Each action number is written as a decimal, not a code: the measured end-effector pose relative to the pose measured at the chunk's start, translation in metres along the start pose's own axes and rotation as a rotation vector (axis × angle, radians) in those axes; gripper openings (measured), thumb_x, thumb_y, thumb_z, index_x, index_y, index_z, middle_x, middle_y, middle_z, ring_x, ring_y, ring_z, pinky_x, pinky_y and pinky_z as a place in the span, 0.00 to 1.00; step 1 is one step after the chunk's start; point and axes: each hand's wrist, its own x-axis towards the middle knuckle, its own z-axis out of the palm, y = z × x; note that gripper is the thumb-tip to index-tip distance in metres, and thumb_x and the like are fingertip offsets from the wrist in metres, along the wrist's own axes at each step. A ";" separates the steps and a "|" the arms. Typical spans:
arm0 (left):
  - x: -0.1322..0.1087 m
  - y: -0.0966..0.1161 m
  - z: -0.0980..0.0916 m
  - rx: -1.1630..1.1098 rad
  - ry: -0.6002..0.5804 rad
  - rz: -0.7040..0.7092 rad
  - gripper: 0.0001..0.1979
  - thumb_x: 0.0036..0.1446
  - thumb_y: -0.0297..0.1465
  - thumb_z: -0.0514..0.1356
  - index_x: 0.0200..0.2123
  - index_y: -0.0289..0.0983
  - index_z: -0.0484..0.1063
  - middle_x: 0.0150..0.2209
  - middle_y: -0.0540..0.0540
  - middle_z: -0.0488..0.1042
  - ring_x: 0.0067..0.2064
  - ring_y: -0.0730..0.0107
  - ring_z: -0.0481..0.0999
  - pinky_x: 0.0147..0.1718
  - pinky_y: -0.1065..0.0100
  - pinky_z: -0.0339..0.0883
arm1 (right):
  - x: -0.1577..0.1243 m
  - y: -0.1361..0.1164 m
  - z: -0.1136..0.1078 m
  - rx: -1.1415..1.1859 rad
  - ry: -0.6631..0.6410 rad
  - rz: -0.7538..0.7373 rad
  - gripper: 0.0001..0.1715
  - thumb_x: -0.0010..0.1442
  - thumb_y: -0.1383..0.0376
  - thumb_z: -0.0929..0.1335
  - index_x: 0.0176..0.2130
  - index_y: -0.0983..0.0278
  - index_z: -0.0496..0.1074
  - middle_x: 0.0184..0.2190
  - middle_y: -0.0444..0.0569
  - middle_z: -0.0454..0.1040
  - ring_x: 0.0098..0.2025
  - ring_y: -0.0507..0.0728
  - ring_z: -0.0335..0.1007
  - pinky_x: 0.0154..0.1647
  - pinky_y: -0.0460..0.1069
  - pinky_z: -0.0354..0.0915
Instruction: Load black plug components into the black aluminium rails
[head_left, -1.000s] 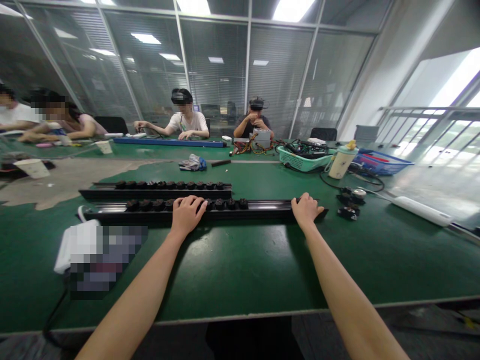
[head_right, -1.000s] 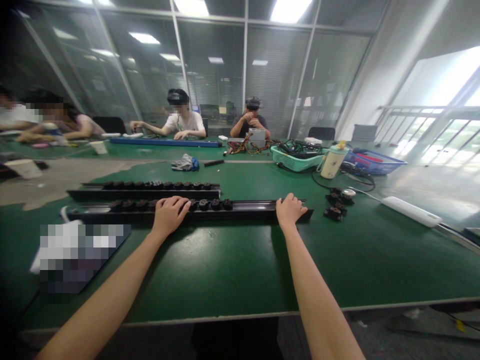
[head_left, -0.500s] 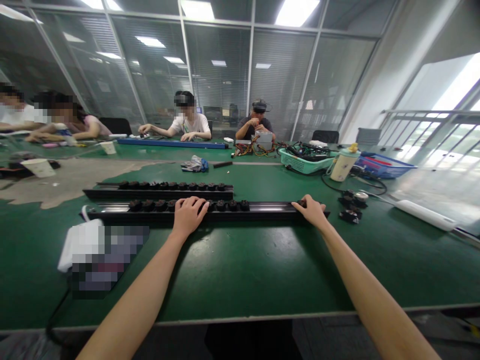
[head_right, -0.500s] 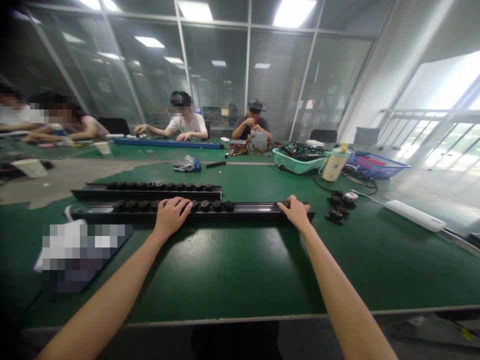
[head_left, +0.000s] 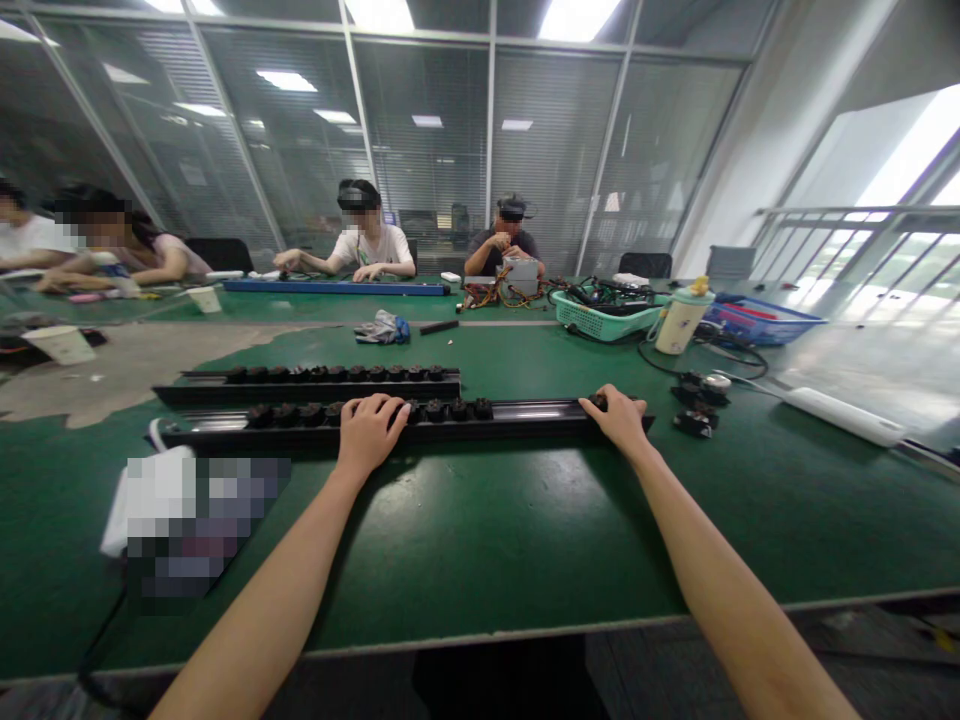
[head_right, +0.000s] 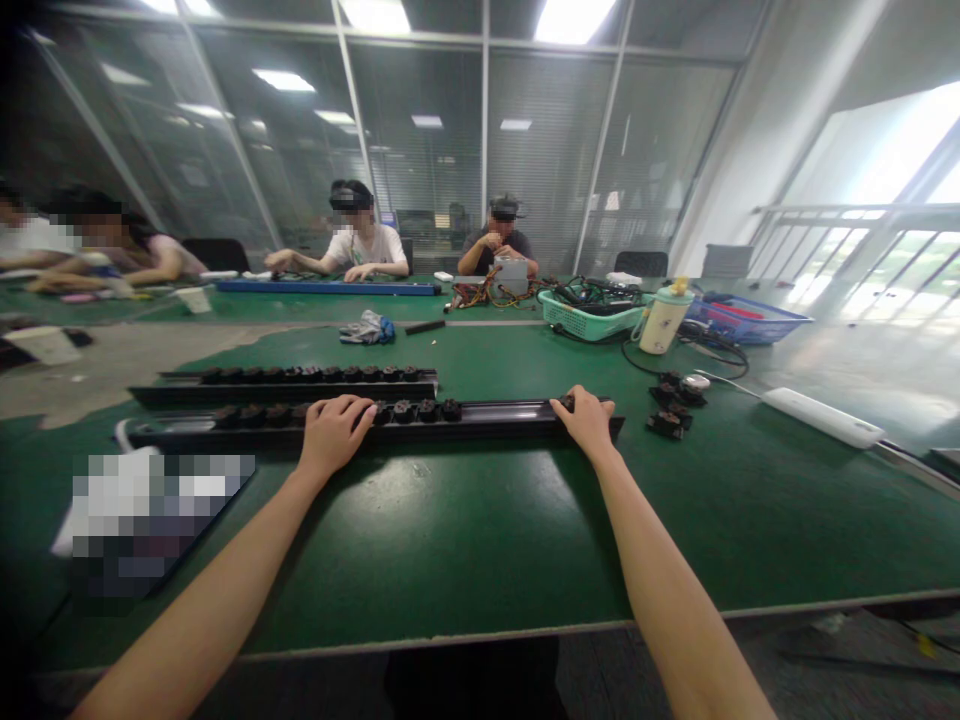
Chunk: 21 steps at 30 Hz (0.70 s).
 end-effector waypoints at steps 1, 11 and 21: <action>0.000 0.000 0.000 0.001 0.000 0.001 0.21 0.72 0.44 0.47 0.48 0.44 0.78 0.49 0.41 0.80 0.52 0.53 0.75 0.55 0.49 0.56 | 0.000 0.000 0.000 -0.004 -0.002 0.000 0.22 0.65 0.46 0.61 0.37 0.61 0.65 0.38 0.52 0.78 0.42 0.64 0.71 0.51 0.58 0.51; 0.000 0.001 -0.002 0.001 -0.002 0.004 0.22 0.72 0.43 0.47 0.48 0.43 0.78 0.49 0.40 0.79 0.52 0.53 0.75 0.55 0.49 0.56 | 0.000 0.001 0.000 -0.053 -0.007 0.020 0.18 0.65 0.49 0.63 0.39 0.62 0.66 0.41 0.54 0.79 0.44 0.64 0.72 0.50 0.57 0.50; 0.000 0.001 -0.001 0.022 0.000 0.010 0.22 0.72 0.44 0.47 0.48 0.42 0.78 0.49 0.41 0.79 0.52 0.54 0.76 0.55 0.50 0.56 | 0.004 0.015 0.001 -0.050 -0.002 0.027 0.18 0.64 0.49 0.64 0.39 0.61 0.66 0.40 0.54 0.79 0.44 0.65 0.74 0.51 0.58 0.50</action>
